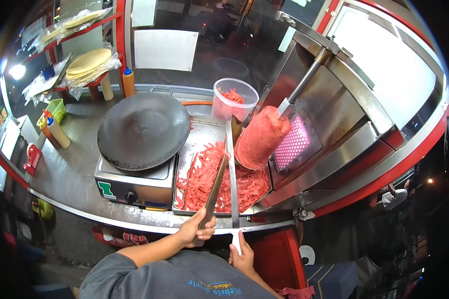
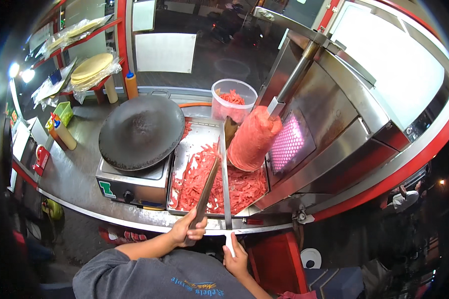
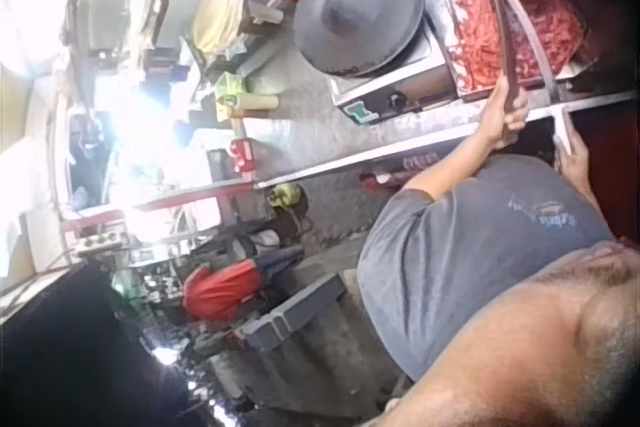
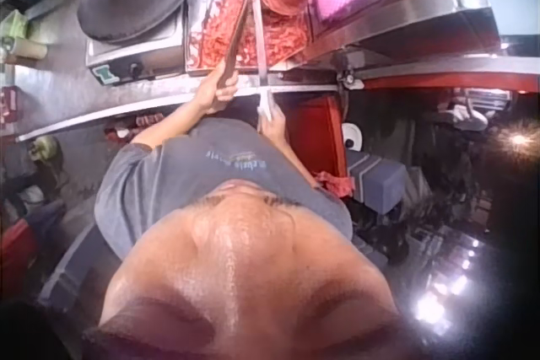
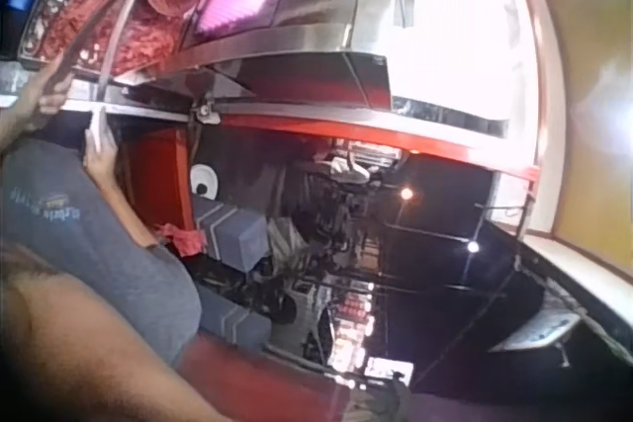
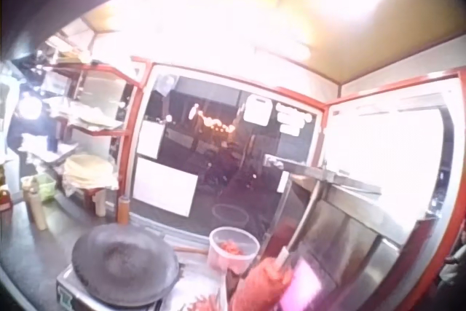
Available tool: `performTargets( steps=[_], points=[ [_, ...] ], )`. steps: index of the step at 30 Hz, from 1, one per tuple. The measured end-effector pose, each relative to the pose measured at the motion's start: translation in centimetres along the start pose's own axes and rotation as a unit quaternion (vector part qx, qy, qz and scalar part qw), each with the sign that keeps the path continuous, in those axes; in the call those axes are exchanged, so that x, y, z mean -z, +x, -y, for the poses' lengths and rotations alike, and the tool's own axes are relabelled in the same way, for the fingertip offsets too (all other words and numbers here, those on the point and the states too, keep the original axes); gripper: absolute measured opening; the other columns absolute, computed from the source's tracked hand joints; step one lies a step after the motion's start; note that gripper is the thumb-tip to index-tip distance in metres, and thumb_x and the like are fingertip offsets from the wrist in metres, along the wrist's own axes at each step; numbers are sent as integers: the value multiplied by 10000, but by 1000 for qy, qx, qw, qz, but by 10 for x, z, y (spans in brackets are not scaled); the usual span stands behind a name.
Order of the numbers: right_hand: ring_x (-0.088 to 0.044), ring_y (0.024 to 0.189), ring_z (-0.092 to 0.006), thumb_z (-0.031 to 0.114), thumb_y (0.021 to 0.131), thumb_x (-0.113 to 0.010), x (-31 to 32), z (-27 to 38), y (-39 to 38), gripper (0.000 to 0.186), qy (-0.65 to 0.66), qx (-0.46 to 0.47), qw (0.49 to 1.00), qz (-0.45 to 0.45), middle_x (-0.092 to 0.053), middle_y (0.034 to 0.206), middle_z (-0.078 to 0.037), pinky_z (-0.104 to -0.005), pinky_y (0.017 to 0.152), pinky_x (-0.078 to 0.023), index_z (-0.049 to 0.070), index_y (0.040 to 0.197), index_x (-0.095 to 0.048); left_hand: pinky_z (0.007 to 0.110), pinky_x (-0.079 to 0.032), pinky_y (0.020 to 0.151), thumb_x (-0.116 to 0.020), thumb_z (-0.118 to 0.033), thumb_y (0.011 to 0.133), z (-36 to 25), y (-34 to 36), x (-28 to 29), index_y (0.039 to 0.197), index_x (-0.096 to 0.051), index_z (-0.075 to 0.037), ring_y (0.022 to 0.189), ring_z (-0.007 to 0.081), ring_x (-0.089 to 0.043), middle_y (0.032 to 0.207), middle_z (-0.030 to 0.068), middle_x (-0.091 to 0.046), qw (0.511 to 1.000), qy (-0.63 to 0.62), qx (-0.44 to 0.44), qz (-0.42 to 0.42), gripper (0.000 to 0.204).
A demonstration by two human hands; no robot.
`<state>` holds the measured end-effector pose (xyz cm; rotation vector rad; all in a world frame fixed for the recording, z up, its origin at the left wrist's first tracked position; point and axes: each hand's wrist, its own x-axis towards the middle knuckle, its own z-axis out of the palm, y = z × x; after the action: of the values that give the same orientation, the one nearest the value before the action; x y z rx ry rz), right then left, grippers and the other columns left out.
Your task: The person stirs sliced meat in a metal tray with a spatula, then slices meat from a vertical rotisserie spit into the tray using a long knife and a spatula.
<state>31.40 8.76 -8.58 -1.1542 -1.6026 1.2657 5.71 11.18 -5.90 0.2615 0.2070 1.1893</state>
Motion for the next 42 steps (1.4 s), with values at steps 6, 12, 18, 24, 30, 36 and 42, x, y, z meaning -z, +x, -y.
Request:
performTargets(
  steps=[6, 12, 18, 24, 30, 36, 42],
  points=[
    [-699, 934, -385, -14, 982, -704, -21, 46, 96, 583, -160, 213, 954, -139, -686, 1080, -254, -426, 853, -561, 36, 1545, -562, 235, -405, 567, -367, -394, 1192, -4, -68, -14, 1745, 1, -310, 625, 79, -391, 902, 3, -406, 952, 300, 15, -61, 670],
    [-598, 664, -148, -40, 1031, -634, 16, -40, 21, 573, -195, 278, 932, -128, -624, 1010, -158, -314, 453, -481, 55, 1585, -521, 276, -458, 586, -360, -339, 1193, -2, -64, -18, 1742, 64, -196, 616, 114, -446, 824, 20, -441, 855, 511, 8, -88, 709],
    [-635, 813, -390, -8, 1010, -669, 7, 27, 101, 541, -253, 279, 919, -113, -642, 999, -242, -448, 740, -541, 8, 1538, -551, 335, -503, 600, -377, -258, 1185, 5, -45, -21, 1738, 44, -161, 595, 158, -532, 791, 63, -518, 807, 578, -7, -122, 701],
    [-678, 908, -417, -2, 988, -695, 19, -27, 15, 554, -317, 232, 912, -121, -668, 1062, -251, -461, 805, -568, -1, 1525, -559, 356, -507, 581, -381, -274, 1184, 3, -20, -21, 1737, 55, -165, 574, 161, -536, 731, 68, -514, 806, 579, -53, -109, 712],
    [-657, 858, -400, -1, 996, -675, 8, 14, 68, 567, -310, 243, 913, -108, -646, 997, -234, -462, 791, -554, 29, 1549, -552, 358, -493, 555, -385, -316, 1182, 18, -4, -9, 1737, 73, -190, 562, 165, -535, 723, 48, -495, 818, 559, -73, -119, 731],
    [-664, 839, -408, 29, 999, -683, 15, 19, 33, 554, -312, 215, 921, -86, -646, 960, -238, -463, 756, -557, 28, 1539, -560, 274, -440, 545, -366, -348, 1194, 5, 15, -17, 1738, 39, -275, 597, 106, -451, 826, 10, -441, 903, 416, -57, -93, 683],
    [-698, 877, -400, 57, 1007, -682, 9, 31, 18, 604, -287, 169, 941, -53, -684, 997, -251, -461, 824, -577, 36, 1586, -510, 190, -357, 509, -426, -479, 1165, -12, 31, -31, 1507, -410, -305, 606, 44, -380, 886, -13, -439, 994, 94, -13, -48, 385]
  ],
)
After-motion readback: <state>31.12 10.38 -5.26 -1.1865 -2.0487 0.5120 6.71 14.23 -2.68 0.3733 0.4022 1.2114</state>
